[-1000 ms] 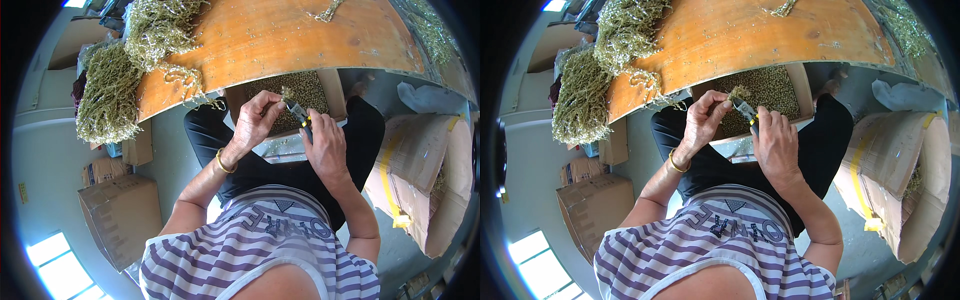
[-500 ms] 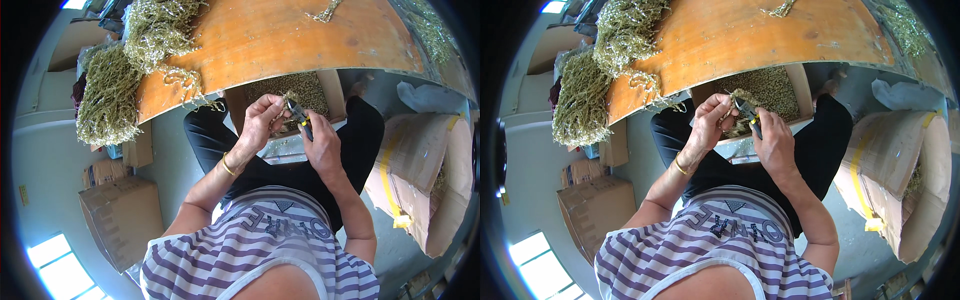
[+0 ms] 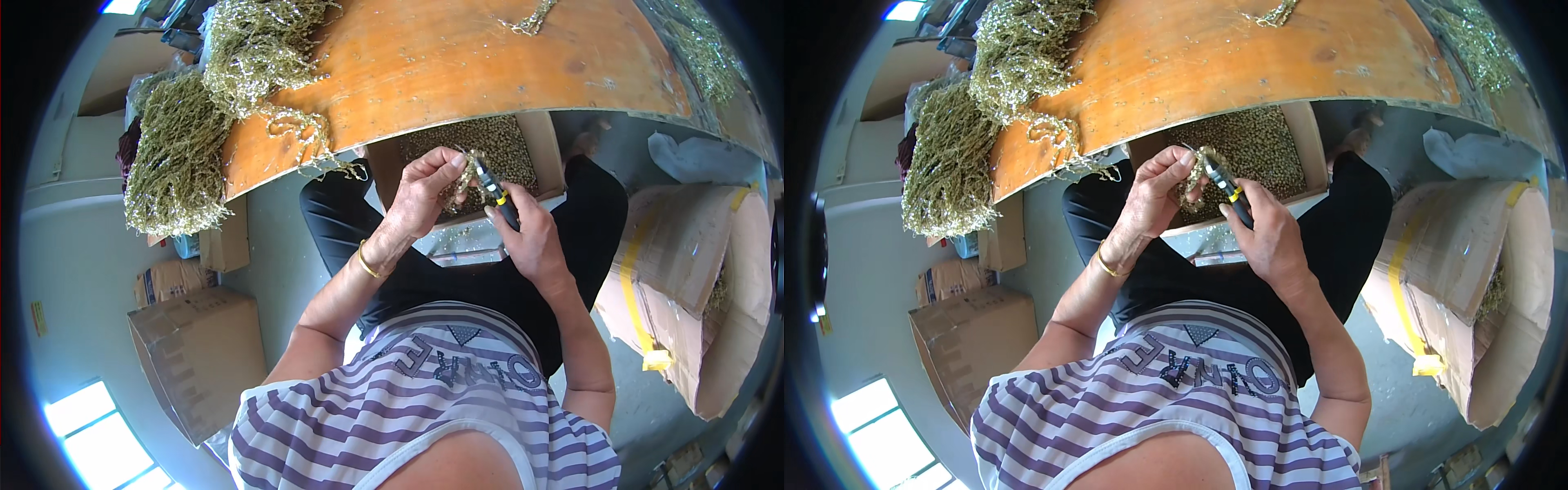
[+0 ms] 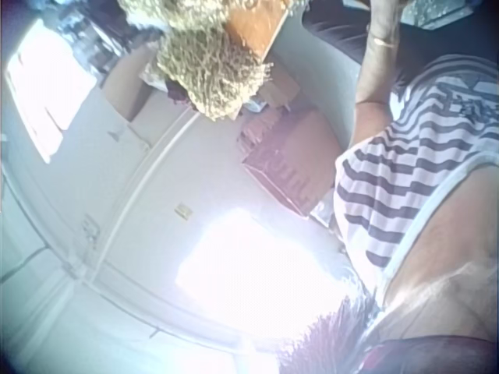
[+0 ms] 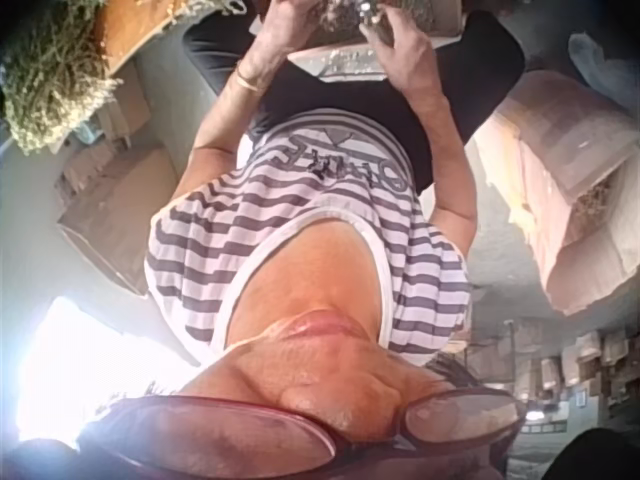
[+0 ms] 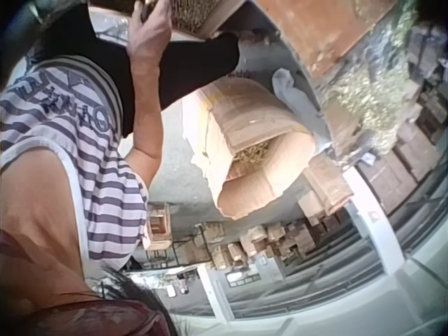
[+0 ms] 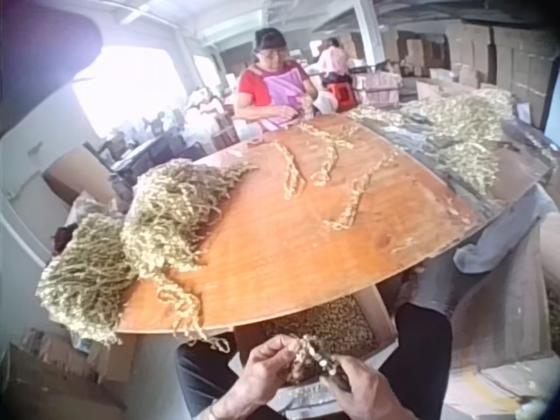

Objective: Trimming and sorting gold-colored plastic tinsel decorations using pliers.

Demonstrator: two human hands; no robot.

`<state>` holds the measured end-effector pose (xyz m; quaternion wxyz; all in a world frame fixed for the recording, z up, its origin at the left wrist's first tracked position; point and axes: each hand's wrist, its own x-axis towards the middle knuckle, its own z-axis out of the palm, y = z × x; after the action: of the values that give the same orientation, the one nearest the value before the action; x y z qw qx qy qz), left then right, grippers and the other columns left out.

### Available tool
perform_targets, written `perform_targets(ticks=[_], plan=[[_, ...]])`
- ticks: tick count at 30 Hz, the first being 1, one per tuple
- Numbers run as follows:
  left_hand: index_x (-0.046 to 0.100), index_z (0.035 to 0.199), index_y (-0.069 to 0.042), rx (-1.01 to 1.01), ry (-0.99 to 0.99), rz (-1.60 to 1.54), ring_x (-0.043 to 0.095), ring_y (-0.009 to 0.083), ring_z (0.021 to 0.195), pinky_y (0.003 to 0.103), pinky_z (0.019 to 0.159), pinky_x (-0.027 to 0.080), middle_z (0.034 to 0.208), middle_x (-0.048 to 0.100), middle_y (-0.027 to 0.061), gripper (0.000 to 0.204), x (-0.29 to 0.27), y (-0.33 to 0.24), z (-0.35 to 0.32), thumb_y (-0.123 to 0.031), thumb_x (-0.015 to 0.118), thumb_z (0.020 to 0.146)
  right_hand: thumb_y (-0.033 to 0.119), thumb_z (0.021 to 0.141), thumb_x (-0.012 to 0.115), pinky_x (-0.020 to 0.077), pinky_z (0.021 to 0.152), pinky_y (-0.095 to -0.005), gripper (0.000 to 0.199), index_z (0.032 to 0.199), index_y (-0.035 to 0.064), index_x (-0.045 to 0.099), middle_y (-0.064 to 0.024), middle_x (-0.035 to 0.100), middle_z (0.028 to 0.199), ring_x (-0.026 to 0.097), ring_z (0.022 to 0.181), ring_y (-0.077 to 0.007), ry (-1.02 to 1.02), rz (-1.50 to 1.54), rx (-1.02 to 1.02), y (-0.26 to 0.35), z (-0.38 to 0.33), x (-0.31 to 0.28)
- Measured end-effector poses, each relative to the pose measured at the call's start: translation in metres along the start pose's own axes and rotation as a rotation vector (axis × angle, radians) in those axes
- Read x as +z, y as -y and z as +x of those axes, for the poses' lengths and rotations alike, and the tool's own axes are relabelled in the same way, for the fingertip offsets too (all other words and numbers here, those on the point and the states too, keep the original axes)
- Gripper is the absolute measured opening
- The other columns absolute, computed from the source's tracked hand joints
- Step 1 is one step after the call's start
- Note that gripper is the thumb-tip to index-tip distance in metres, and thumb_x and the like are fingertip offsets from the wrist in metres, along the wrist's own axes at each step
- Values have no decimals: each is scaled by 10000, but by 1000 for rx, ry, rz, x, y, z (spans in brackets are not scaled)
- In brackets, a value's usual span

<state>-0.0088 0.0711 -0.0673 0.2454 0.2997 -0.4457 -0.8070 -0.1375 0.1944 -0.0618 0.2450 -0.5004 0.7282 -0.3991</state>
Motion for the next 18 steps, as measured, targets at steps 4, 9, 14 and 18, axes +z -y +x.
perform_targets(ticks=[4,9,14,18], plan=[[550,853,-41,16,68,-103,486,95,598,217,585,414,757,577,48,127,3,5,-3,-154,498,880,171,786,601,450,708,-327,364,1082,-10,487,-159,571,890,577,764,-263,182,221,137,-5,1,-2],[536,897,-46,98,-71,-85,556,109,671,240,617,476,771,576,40,75,11,7,-1,-111,508,873,162,783,605,452,695,-334,364,1089,2,489,-142,568,899,573,747,-241,-98,8,98,3,-3,-8],[530,877,-37,144,-50,-39,568,105,674,234,602,484,768,568,24,63,11,9,-3,-98,522,866,97,730,630,421,715,-332,385,1090,55,501,-82,542,874,561,772,-205,-197,-300,-134,10,-6,-9],[527,857,-26,207,-45,-12,558,94,641,218,589,473,762,563,24,49,13,9,-2,-74,530,859,94,713,638,401,712,-339,403,1090,74,497,-64,527,859,545,807,-204,-168,-408,-155,7,-7,-9]])
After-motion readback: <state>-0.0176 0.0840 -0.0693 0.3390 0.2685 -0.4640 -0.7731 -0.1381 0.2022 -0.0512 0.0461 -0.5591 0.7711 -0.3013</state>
